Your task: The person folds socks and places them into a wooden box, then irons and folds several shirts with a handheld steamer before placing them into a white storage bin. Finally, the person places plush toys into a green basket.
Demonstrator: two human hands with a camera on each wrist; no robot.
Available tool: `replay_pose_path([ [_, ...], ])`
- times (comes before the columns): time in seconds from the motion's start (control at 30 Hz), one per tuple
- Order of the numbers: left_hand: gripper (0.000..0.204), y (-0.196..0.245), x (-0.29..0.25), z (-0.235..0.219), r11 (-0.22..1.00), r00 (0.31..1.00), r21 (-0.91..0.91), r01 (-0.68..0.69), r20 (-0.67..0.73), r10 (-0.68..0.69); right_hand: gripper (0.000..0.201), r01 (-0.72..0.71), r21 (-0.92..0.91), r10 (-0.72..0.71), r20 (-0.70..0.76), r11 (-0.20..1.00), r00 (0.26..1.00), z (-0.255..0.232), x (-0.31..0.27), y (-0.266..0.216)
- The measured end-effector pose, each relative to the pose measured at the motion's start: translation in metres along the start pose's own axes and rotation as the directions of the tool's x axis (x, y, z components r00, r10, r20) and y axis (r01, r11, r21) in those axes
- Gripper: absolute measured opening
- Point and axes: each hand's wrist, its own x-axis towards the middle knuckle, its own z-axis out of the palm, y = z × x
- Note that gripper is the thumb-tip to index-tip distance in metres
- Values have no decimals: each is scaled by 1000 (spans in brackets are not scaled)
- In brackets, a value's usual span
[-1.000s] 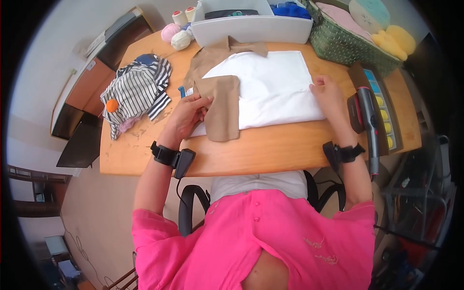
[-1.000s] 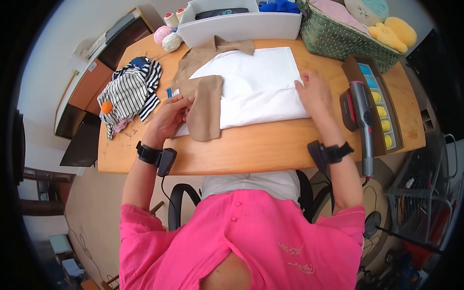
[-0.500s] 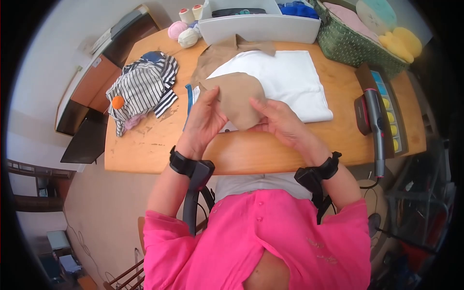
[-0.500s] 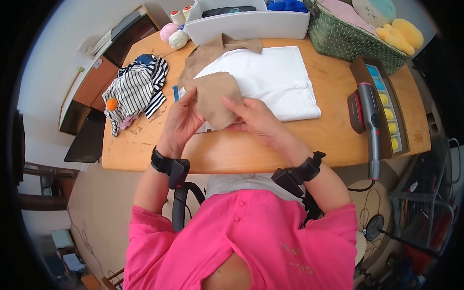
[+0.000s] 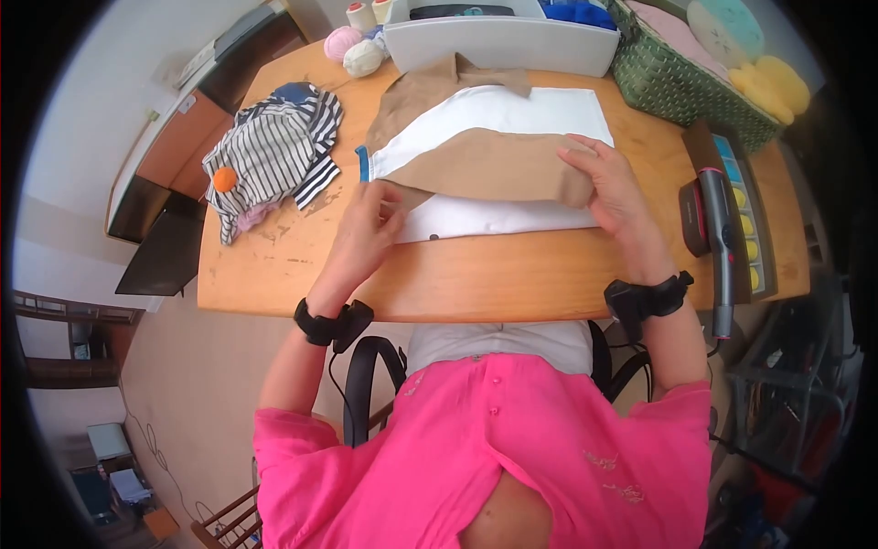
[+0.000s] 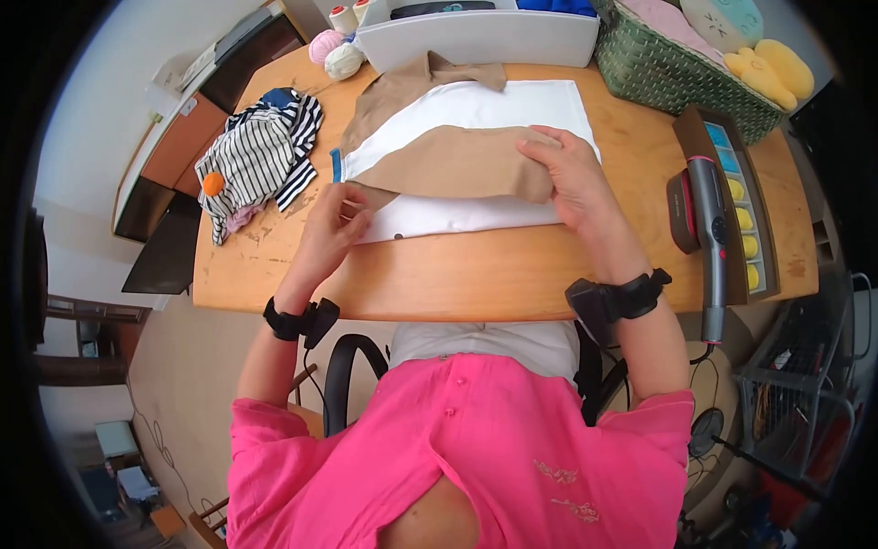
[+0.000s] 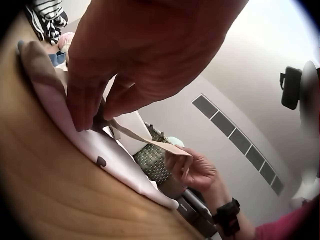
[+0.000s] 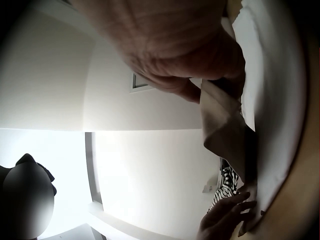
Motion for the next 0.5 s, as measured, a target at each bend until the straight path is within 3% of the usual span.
replay_pose_path([
  [0.07,33,-5,-3,1,972,986,233,-24,-154,61,61,-2,-10,2,-39,1000,999,-18,11,14],
  [0.17,45,-12,0,2,932,968,361,-34,-218,120,60,-33,6,33,-71,999,997,-29,14,21],
  [0.27,34,-25,10,0,925,955,370,-89,-233,185,57,-21,-36,16,-143,999,990,-33,13,23],
  [0.47,14,-34,19,-10,822,932,529,-209,-147,332,50,99,-195,-111,-51,976,993,-39,19,15],
  [0.5,13,-30,17,-9,860,941,471,-197,-155,300,49,124,-230,-141,-58,965,988,-40,22,14],
])
